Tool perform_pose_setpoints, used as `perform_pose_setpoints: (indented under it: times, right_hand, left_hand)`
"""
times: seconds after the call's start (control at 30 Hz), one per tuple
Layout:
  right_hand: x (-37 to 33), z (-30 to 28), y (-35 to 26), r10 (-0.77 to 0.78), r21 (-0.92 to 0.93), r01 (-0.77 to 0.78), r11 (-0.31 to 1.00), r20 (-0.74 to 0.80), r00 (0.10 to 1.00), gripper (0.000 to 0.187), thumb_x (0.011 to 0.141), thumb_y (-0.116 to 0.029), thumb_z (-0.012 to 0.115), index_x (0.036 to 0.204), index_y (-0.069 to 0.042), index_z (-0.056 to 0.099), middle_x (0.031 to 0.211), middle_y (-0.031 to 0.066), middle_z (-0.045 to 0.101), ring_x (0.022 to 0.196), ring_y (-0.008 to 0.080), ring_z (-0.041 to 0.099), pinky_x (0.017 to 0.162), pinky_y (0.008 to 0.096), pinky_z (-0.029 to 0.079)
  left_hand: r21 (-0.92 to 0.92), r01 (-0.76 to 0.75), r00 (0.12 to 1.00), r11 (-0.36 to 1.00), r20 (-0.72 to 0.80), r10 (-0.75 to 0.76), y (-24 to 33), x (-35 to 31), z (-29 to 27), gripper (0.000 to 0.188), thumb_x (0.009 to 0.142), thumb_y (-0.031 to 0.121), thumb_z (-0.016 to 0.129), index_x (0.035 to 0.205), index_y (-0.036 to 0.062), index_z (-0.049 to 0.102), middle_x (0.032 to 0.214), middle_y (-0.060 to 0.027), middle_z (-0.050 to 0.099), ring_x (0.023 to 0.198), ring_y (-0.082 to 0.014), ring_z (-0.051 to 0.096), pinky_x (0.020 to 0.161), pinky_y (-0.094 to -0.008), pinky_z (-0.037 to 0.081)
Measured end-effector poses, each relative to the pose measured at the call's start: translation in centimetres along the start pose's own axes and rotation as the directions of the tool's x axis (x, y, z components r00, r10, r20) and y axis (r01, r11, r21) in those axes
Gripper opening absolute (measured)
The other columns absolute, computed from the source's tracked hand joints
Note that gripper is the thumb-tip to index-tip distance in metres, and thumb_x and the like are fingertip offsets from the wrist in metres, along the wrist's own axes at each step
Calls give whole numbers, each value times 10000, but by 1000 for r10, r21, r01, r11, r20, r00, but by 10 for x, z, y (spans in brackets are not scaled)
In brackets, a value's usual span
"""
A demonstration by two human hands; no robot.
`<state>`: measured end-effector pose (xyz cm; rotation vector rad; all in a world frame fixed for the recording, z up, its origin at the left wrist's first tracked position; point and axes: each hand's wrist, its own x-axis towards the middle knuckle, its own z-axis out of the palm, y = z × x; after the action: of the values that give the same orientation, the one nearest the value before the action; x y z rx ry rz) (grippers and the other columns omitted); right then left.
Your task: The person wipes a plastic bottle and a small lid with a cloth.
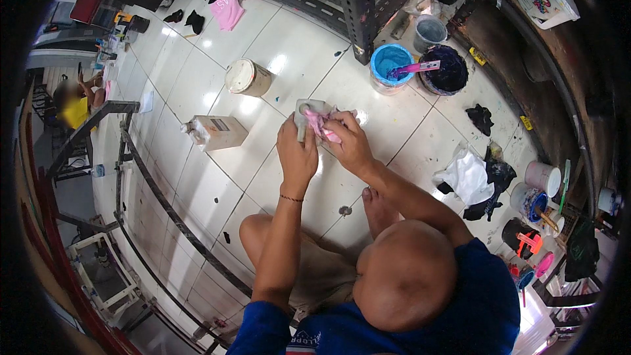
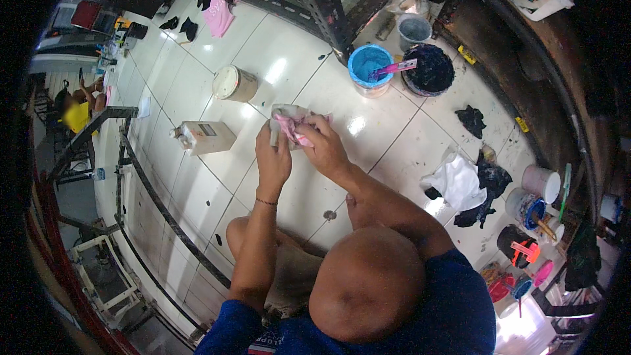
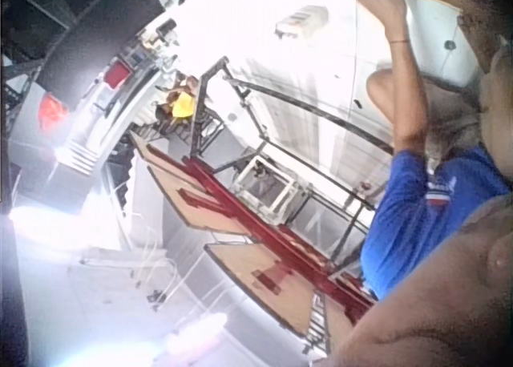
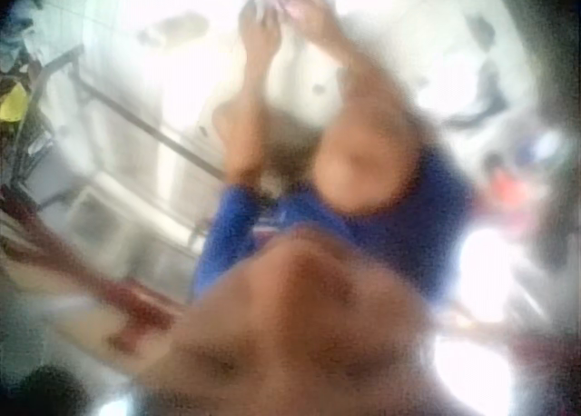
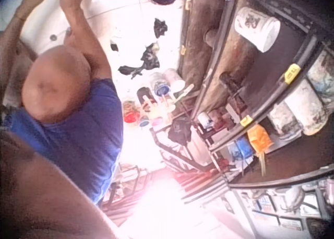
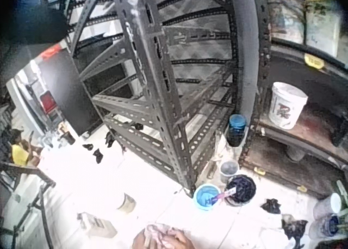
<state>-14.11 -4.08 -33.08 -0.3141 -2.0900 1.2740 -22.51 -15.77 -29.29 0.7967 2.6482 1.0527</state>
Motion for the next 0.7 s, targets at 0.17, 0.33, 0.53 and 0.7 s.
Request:
perform_pose_setpoints:
  times: [0.17, 0.33, 0.53, 0.7]
  right_hand:
    - [18, -17, 1, 180, 141, -193, 971, 101, 978, 240, 793, -66, 670, 1030, -34, 642, 984, 156, 607, 907, 348, 612, 753, 406, 510]
    - [37, -21, -20, 231, 118, -237, 964, 62, 971, 274, 835, -73, 656, 1106, -40, 629, 981, 142, 605, 920, 305, 617, 811, 356, 485]
    - [-33, -12, -14, 55, -17, -54, 998, 103, 993, 306, 766, -112, 739, 1066, -123, 674, 1037, 104, 600, 978, 341, 604, 839, 466, 506]
    - [-72, -19, 38, 281, 55, -298, 953, 208, 937, 245, 816, -77, 710, 1057, -68, 673, 1031, 111, 620, 959, 258, 635, 763, 365, 533]
  left_hand:
    - [-190, -50, 993, 981, 97, 70, -3, 0, -10, 544, 1016, 322, 442, 1346, -109, 424, 1250, -290, 546, 1169, -397, 508, 1038, -444, 365]
    - [-274, 58, 953, 960, 302, 29, -17, 9, -29, 620, 1031, 352, 423, 1454, -80, 284, 1340, -264, 470, 1162, -328, 501, 1038, -387, 371]
    - [-240, 93, 971, 966, 237, -34, 1, 1, -27, 623, 1015, 310, 475, 1463, -73, 273, 1143, -214, 509, 1001, -275, 533, 907, -347, 446]
    - [-194, 63, 990, 979, 134, -37, 14, -5, -31, 545, 998, 244, 515, 1400, -84, 348, 1137, -206, 500, 932, -263, 542, 834, -349, 467]
